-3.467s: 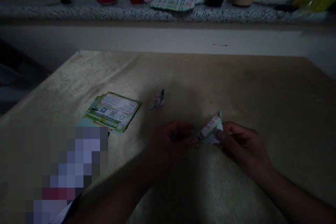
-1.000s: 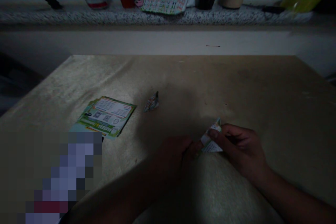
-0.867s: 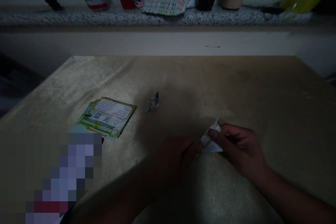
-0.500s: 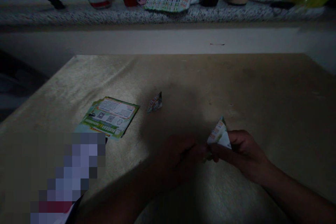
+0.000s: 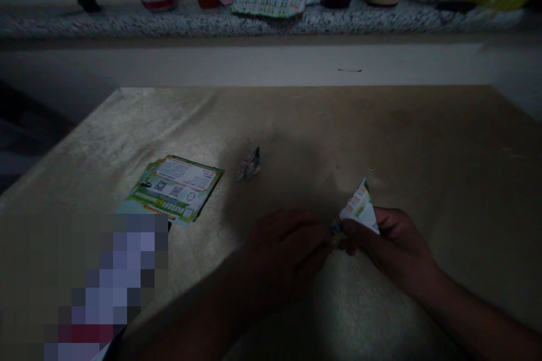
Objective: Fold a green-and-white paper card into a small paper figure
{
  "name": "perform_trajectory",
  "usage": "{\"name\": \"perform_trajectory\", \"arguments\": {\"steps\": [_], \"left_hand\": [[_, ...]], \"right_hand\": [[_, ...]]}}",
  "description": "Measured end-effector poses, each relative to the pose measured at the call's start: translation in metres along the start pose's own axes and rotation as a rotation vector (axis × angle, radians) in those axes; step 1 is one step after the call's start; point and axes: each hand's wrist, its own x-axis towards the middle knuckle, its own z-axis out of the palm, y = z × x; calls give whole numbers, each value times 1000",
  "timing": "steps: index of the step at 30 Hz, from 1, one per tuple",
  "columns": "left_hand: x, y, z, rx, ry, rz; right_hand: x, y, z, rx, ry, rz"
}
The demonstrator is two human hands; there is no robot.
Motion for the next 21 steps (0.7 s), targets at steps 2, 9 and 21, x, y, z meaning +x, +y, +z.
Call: {"name": "perform_trajectory", "arguments": {"steps": [2,9,21], "left_hand": [[1,-1,-2,-49,2,31],[-1,2,11,-645,190,-383],[2,5,11,-950,121,-831]], "right_hand": [[-1,-1,2,-26,23,-13],[-2,-3,10,-60,64,-55],[-2,-3,12,-119,-15,-57]]}}
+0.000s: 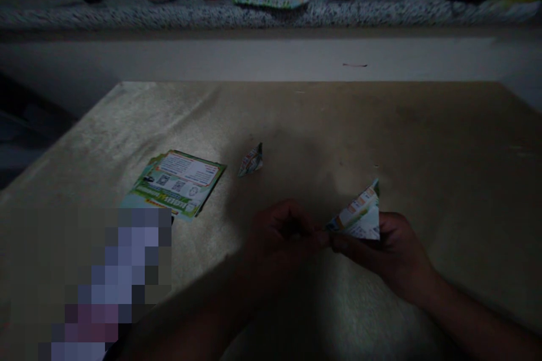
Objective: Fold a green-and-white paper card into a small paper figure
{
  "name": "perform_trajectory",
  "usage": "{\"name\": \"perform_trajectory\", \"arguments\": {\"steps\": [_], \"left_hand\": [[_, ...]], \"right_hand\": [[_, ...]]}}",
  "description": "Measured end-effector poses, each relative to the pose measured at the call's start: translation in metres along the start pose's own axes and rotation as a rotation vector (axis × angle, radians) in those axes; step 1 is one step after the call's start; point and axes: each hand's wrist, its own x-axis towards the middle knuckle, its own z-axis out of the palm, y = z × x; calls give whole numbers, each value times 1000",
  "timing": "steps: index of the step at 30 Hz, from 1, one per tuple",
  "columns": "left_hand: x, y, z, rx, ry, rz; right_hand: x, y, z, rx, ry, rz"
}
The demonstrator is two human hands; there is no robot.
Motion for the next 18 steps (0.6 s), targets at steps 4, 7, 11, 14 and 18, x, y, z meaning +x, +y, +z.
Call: {"name": "perform_trajectory", "arguments": {"steps": [4,7,11,14,18], "left_hand": [[-1,-1,0,67,-42,67],[0,-1,-1,120,-83,85],[2,-2,-4,342,-151,104],[0,-3,-4,538,-166,191],[-2,-2,-3,576,-152,229]], "right_hand": [[-1,-1,0,-56,-3,-57],[0,-1,-1,-93,4,-63],[1,-1,-1,-103,-31,-78],[1,0,0,-70,-32,-50],[0,6,1,-62,5,8]]}}
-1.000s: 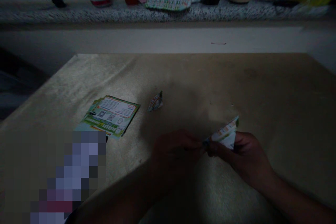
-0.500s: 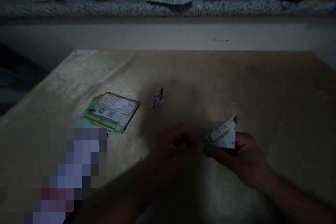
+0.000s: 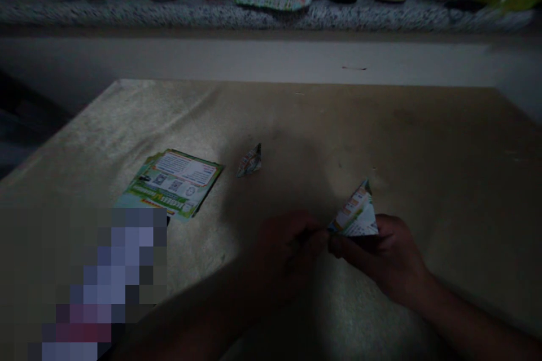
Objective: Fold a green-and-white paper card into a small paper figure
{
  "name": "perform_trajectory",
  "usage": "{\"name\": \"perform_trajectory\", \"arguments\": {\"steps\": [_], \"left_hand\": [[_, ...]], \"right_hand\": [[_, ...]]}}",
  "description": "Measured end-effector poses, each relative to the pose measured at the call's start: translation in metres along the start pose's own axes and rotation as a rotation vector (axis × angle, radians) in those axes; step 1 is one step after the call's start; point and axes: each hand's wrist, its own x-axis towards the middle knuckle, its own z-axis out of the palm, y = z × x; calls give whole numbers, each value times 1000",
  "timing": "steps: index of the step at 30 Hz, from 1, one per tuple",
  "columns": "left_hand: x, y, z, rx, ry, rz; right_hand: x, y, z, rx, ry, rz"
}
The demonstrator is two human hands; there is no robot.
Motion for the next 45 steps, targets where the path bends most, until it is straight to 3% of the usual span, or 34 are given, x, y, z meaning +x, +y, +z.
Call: {"name": "perform_trajectory", "arguments": {"steps": [9,20,28,35,39,45], "left_hand": [[2,-6,1,-42,-37,-64],[1,-5,0,-65,-109,21],[-1,2,-5,-29,-86,10],[-2,3,-4,-54,-132,18],[-4,1,-3,14,-46,40],[-6,-1,-2,-12,-29,19]], "right_hand": [[1,2,4,128,-23,25],[1,0,5,204,-89,-8],[5,-1,1,210,10,-65],[4,-1,-1,280,-7,-65],[5,-4,-1,242,31,-76],[6,-6,0,280,6,-68]]}}
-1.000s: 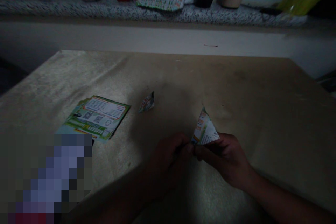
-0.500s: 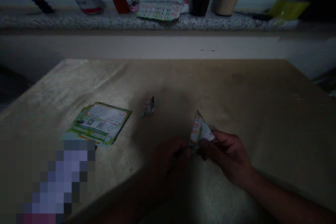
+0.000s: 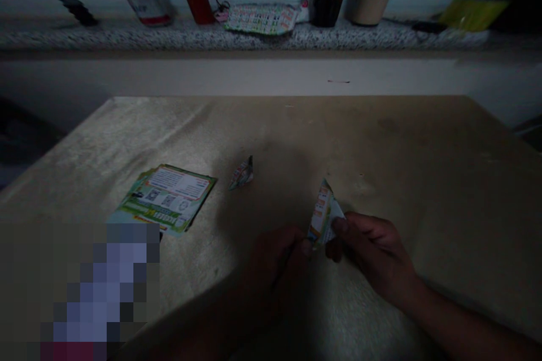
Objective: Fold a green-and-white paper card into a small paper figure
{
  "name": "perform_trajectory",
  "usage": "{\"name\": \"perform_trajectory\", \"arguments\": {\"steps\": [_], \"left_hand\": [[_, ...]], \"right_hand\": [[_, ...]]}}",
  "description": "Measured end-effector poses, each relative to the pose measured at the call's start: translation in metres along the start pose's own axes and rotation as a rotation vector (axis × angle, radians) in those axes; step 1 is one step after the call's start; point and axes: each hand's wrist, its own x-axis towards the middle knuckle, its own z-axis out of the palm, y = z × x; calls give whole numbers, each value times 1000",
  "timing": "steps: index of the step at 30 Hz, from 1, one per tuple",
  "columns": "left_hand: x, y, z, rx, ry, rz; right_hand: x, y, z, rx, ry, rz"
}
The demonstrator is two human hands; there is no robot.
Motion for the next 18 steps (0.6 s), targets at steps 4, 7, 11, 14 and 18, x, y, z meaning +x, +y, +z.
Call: {"name": "perform_trajectory", "arguments": {"steps": [4,7,11,14,18], "left_hand": [[0,2,-2,-84,-25,-67],[3,3,-4,-252,-29,-114],[10,1,-2,-584,-6,-121],[13,1,-1,-636,-14,-131],[11,2,-4,-650,-11,-130]], "right_hand": [[-1,3,-2,59,-26,37],[-2,5,-4,63,-102,56],[-2,7,-4,4,-199,71],[0,8,-4,-58,-211,67],[1,5,-2,-68,-187,101]]}}
